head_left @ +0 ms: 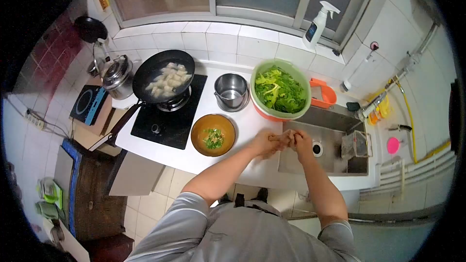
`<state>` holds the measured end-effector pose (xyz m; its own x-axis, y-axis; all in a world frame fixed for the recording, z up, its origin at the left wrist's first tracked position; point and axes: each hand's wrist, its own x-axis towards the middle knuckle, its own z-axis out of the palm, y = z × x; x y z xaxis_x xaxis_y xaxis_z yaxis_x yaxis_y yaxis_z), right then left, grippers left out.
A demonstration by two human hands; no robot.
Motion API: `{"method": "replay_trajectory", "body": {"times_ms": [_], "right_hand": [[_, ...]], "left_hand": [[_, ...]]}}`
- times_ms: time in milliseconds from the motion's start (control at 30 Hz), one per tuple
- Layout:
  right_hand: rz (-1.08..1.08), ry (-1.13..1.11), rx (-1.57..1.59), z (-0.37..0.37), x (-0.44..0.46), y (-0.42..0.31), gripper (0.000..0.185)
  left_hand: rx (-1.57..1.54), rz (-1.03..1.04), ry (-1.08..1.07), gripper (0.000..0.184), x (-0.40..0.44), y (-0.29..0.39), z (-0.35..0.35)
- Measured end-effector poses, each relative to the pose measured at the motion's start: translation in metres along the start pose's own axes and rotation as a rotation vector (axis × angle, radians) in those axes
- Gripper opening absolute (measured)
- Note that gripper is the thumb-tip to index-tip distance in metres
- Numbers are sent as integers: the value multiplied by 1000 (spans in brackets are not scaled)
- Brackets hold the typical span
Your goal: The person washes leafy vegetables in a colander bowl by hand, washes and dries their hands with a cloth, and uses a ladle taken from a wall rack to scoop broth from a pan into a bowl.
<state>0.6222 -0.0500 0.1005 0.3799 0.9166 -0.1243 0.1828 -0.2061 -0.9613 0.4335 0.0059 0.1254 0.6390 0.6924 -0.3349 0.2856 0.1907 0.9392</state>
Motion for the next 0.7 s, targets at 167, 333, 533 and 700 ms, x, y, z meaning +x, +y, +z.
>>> {"method": "replay_trajectory", "body": {"times_ms": [167,333,533,700], "right_hand": [[10,-30,166,7,-12,-12,22],[133,-96,378,2,-22,-35,21],[6,-263,130,12,-43,-84,23],[36,-657,204,25,-45,-79,32]], "left_hand": [[177,159,50,18,2,-21,-23],[396,351,390,15,1,-12,-32],[-640,-184,352,37,61,-56,-19],[-1033,-40,-204,70,-5,16,1]]}}
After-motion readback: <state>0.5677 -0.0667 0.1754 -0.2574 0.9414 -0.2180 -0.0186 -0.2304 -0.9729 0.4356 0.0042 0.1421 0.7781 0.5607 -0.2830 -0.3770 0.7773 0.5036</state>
